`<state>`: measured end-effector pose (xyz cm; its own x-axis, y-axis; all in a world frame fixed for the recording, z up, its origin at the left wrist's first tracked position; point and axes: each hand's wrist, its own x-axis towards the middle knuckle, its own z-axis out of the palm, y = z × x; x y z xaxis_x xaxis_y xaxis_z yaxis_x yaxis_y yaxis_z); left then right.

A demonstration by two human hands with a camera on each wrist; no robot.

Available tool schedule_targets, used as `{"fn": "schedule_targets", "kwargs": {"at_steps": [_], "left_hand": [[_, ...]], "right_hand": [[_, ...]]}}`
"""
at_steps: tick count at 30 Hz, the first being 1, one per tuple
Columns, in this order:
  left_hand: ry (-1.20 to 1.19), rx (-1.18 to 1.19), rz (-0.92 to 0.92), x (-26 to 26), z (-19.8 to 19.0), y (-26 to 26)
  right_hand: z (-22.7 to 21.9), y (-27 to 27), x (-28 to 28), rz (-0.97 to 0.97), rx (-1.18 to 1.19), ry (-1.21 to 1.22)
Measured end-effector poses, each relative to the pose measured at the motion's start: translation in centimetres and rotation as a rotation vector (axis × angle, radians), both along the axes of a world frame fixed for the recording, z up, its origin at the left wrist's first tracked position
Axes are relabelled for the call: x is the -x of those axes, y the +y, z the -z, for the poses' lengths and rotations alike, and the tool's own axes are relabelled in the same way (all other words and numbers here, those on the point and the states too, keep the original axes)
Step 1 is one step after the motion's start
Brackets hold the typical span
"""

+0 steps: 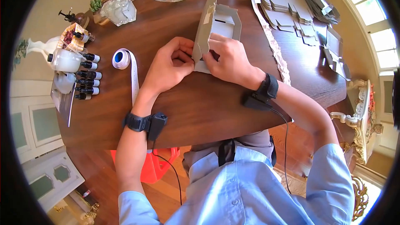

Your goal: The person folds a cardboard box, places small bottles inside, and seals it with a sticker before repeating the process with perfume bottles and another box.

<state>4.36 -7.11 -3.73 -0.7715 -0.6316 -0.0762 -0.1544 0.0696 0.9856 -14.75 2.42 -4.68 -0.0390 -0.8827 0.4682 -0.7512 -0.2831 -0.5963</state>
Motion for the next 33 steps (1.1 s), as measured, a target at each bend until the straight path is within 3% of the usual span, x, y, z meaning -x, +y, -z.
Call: {"fn": "schedule_targets", "kwargs": {"at_steps": [5,9,15,17,20,26,29,33], "left_hand": [[0.105,0.174,-0.109,0.5,-0.2,0.8],[-0.006,0.197,-0.238,0.5,1.0,-0.1],[0.110,0.326,-0.290,0.6,1.2,-1.2],[0.142,0.203,-0.340,0.5,1.2,-1.4],[0.185,0.103,-0.335,0.3,1.9,-1.9],[0.191,0.065,-0.340,0.0,2.3,-3.0],[0.198,0.059,-0.326,-0.1,2.4,-3.2],[0.173,0.072,-0.311,0.0,2.3,-3.1]], "right_hand": [[-0.1,-2.2,-0.1,0.162,-0.080,-0.095],[-0.1,-3.4,-0.8,0.133,-0.110,-0.191],[-0.9,-4.9,0.5,0.054,-0.247,-0.351],[-2.8,-5.1,0.8,0.056,-0.653,-0.594],[-3.0,-5.3,0.8,-0.052,-0.758,-0.574],[-2.5,-5.4,1.1,-0.208,-0.714,-0.844],[-2.9,-4.7,0.7,-0.096,-0.581,-0.774],[-3.9,-5.1,0.2,-0.071,-0.605,-0.746]]}}
